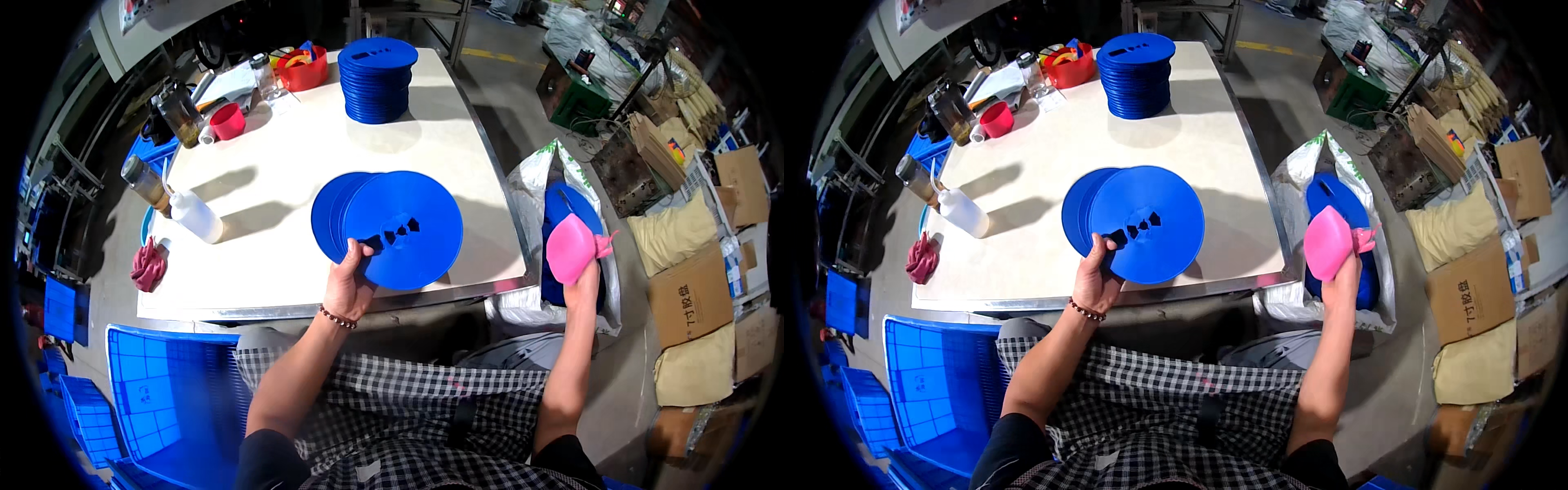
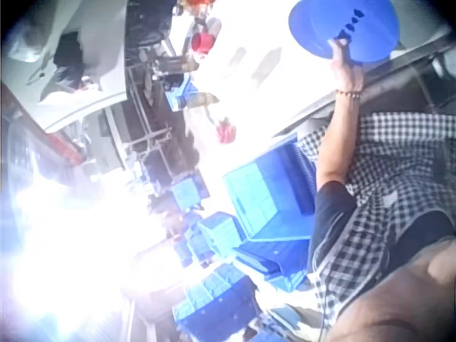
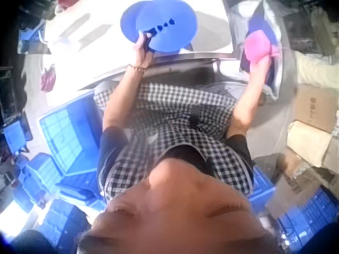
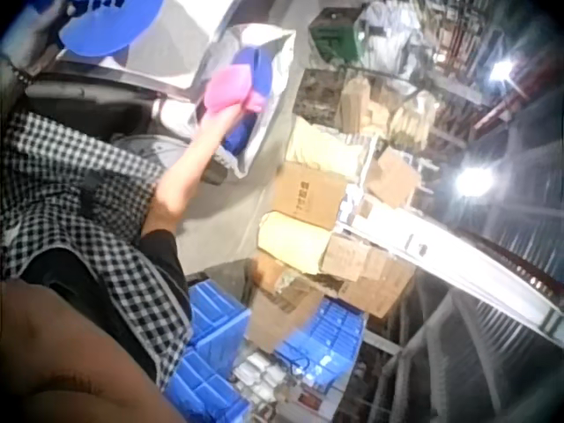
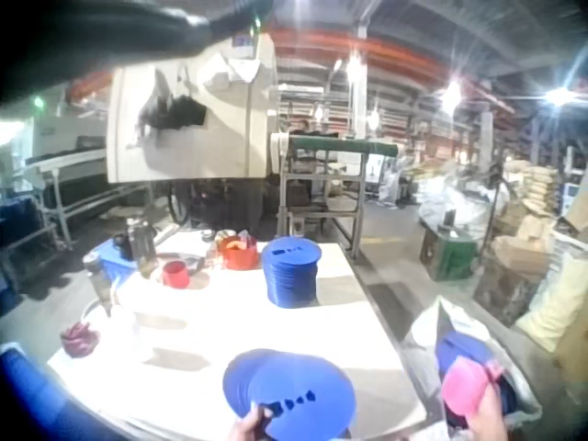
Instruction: The person picks up blue circular plastic parts from a conveyor belt and stacks them on a table. They then wipe the parts with a pink cloth, occasionally applying liquid from a bottle, and place the cleaned parts into a blue crate.
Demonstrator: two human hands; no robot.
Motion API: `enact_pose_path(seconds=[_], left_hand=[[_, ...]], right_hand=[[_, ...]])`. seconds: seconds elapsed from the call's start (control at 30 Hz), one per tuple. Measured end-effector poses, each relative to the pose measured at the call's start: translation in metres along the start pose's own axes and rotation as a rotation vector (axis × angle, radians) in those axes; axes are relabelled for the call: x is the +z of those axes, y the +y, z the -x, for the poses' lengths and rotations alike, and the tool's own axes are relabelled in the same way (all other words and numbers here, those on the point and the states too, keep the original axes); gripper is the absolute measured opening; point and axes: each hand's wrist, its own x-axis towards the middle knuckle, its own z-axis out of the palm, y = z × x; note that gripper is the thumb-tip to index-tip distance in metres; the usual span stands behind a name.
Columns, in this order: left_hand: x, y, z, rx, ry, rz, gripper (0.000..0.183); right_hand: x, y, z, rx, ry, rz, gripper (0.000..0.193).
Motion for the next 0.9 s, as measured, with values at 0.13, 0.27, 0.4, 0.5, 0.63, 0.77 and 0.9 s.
enact_pose_path(seconds=[0.13, 0.27, 0.4, 0.5, 0.63, 0.77, 0.9], left_hand=[[0.005, 0.003, 0.004, 0.025, -0.076, -0.034, 0.031], [0.003, 0.013, 0.011, 0.067, -0.101, -0.053, 0.026], [-0.004, 0.012, 0.013, 0.064, -0.101, -0.084, 0.039], [-0.013, 0.016, 0.019, 0.029, -0.075, -0.097, 0.043], [-0.024, 0.015, 0.025, 0.020, -0.106, -0.089, 0.052], [-0.019, 0.027, 0.027, 0.047, -0.268, 0.046, 0.057], [-0.020, 0.046, 0.024, 0.088, -0.430, 0.029, 0.060]], right_hand=[[0.002, 0.012, -0.008, 0.116, -0.023, 0.022, 0.034], [0.092, 0.003, 0.035, 0.247, -0.521, -0.135, 0.053], [0.139, 0.009, 0.059, 0.109, -0.931, 0.113, 0.068], [0.162, 0.016, 0.061, 0.050, -0.957, 0.253, 0.076], [0.170, 0.015, 0.063, 0.031, -0.858, 0.304, 0.074], [0.176, 0.016, 0.067, -0.004, -0.843, 0.330, 0.069], [0.177, 0.015, 0.065, -0.003, -0.775, 0.314, 0.058]])
